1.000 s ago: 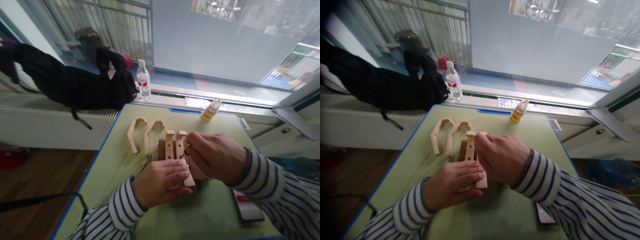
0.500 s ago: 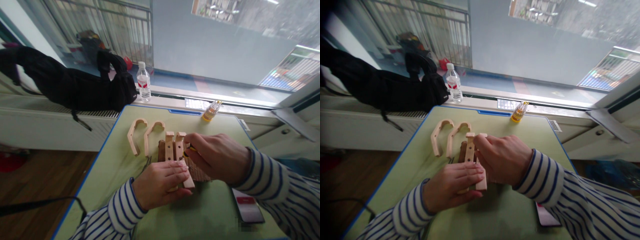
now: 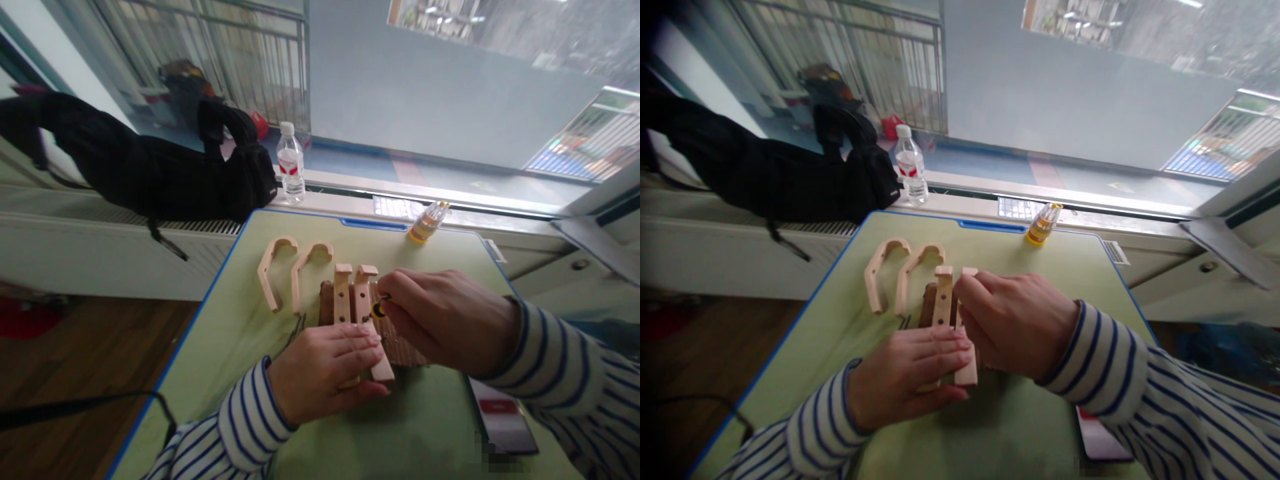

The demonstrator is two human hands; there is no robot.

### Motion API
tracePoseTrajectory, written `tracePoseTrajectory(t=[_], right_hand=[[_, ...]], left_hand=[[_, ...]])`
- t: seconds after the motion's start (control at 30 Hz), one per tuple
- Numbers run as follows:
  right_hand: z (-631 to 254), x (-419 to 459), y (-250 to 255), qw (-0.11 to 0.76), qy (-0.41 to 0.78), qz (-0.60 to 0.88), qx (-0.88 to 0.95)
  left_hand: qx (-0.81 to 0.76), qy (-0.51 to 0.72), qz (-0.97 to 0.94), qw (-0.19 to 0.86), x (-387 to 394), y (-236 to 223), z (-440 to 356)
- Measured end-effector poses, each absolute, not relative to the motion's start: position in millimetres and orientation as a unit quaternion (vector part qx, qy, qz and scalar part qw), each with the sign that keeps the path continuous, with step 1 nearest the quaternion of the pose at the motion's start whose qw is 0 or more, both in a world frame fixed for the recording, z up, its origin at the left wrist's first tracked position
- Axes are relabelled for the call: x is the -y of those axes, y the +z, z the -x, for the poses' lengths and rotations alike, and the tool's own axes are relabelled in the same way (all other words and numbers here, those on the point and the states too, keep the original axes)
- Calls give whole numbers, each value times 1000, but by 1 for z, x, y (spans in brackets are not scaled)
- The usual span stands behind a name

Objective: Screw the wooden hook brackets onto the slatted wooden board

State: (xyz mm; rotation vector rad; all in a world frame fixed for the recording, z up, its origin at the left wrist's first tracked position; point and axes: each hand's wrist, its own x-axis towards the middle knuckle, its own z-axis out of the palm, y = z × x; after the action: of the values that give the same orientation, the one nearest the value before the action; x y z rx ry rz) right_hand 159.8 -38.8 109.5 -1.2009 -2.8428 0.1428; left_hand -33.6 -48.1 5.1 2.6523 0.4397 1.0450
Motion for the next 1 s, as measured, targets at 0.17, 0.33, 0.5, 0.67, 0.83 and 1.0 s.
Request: tracePoseTrajectory(t=[0.17,0.33,0.5,0.67,0.83,1.0], right_hand=[[-158,41,104,52,40,401,914],[-155,43,102,75,36,420,904],[-155,44,100,66,22,415,907],[-158,42,100,88,0,397,914],[-162,41,108,38,44,393,918],[-162,40,117,-1,40,388,921]], left_hand=[[-151,365,-910,125,48,3,33],[-155,358,-912,127,49,3,34],[-153,350,-915,132,49,4,35],[-153,347,-915,135,50,3,35],[-154,350,-913,141,50,2,35],[-152,356,-913,128,50,3,35]])
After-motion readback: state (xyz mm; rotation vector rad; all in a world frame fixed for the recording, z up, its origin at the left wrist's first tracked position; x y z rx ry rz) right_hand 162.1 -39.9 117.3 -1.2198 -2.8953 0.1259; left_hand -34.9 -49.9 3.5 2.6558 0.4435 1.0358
